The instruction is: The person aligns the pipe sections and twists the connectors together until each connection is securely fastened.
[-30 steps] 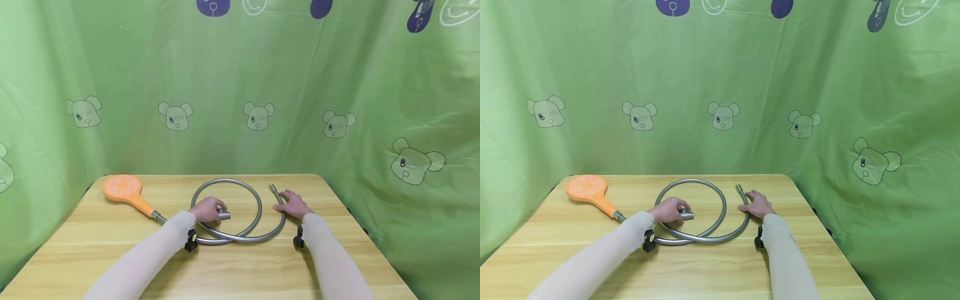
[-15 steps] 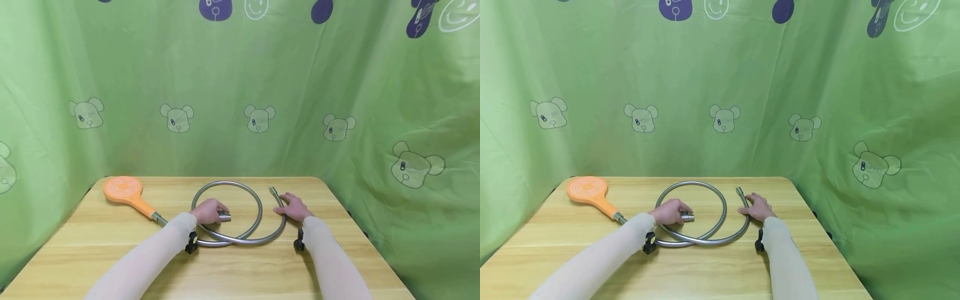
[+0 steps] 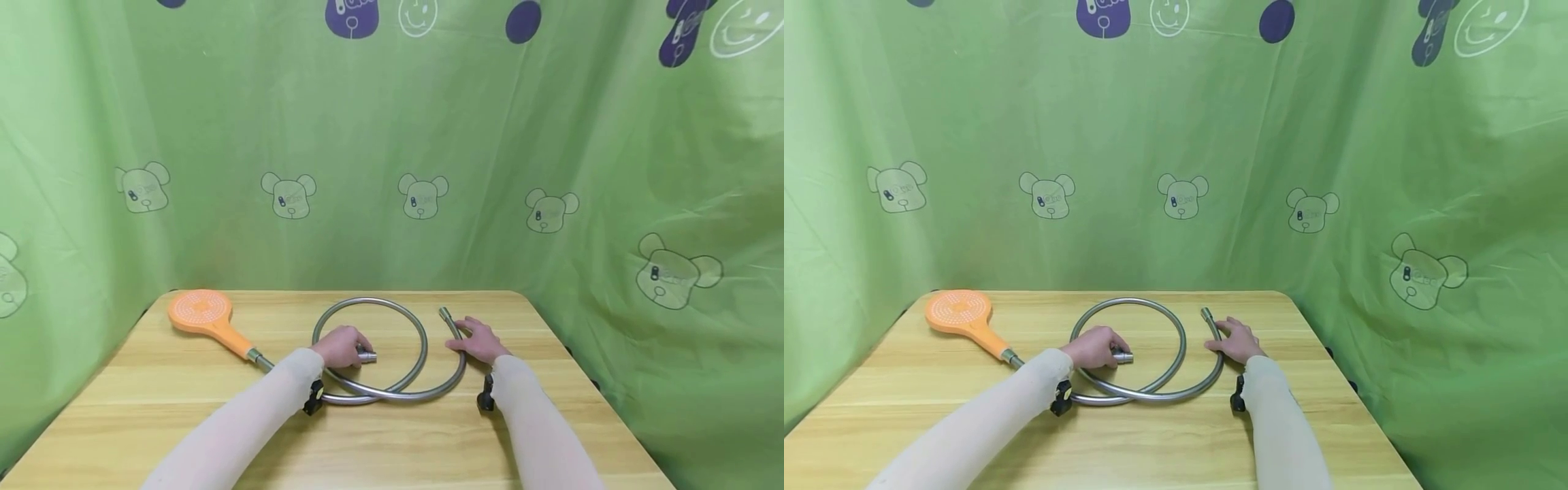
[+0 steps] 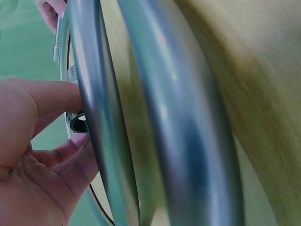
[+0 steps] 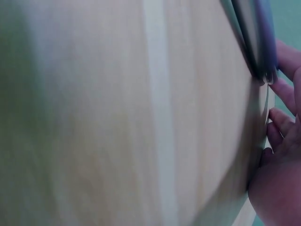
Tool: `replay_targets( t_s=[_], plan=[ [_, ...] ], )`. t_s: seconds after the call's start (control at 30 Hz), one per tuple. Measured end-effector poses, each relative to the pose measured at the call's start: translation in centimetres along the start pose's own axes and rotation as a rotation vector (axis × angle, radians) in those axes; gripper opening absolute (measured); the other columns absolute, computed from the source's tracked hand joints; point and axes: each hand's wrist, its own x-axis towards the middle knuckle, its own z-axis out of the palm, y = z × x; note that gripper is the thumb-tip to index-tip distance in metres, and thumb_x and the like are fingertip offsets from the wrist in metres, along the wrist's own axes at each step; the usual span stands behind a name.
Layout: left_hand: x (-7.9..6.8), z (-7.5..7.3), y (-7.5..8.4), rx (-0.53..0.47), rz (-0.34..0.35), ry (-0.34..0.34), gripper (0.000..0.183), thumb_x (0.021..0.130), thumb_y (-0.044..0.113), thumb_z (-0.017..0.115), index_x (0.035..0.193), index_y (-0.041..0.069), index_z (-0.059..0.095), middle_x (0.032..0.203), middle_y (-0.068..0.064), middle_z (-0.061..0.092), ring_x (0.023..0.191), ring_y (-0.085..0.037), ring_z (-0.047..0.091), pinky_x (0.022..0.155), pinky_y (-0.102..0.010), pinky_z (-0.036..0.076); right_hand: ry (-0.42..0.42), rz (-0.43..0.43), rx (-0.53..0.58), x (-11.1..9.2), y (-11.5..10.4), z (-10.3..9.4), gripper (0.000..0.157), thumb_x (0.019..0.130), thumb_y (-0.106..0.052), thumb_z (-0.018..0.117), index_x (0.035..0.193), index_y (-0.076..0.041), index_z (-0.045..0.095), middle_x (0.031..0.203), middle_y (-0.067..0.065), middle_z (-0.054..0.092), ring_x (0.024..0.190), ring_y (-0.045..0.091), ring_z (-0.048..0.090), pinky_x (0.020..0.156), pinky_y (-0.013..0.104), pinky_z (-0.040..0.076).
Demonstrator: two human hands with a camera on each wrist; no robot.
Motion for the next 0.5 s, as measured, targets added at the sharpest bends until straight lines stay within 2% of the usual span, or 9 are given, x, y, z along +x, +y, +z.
replay_targets(
  t_s=[0.27, 0.5],
  plan=[
    [0.14, -0.01, 0.15, -0.009, -0.01, 0.003, 0.035, 0.073, 0.005, 0.084, 0.106, 0.015, 0.079, 0.101, 0.0, 0.075, 0.083, -0.012, 0.06, 0.082, -0.032, 0.052, 0.056, 0.016, -0.045, -0.13, -0.47, 0.2, 0.062, 0.095, -0.045, 0.064, 0.142, -0.007, 0.054, 0.158, 0.03, 0.031, 0.144, 0.055, 0.025, 0.111, 0.078, 0.017],
    [-0.2, -0.22, 0.17, -0.021, -0.024, 0.005, 0.036, 0.074, 0.001, 0.081, 0.107, 0.014, 0.078, 0.108, -0.003, 0.075, 0.092, -0.016, 0.061, 0.088, -0.036, 0.051, 0.084, 0.024, -0.042, 0.08, -0.6, 0.4, 0.055, 0.095, -0.039, 0.065, 0.139, -0.008, 0.058, 0.157, 0.028, 0.035, 0.142, 0.055, 0.027, 0.109, 0.079, 0.017]
  ],
)
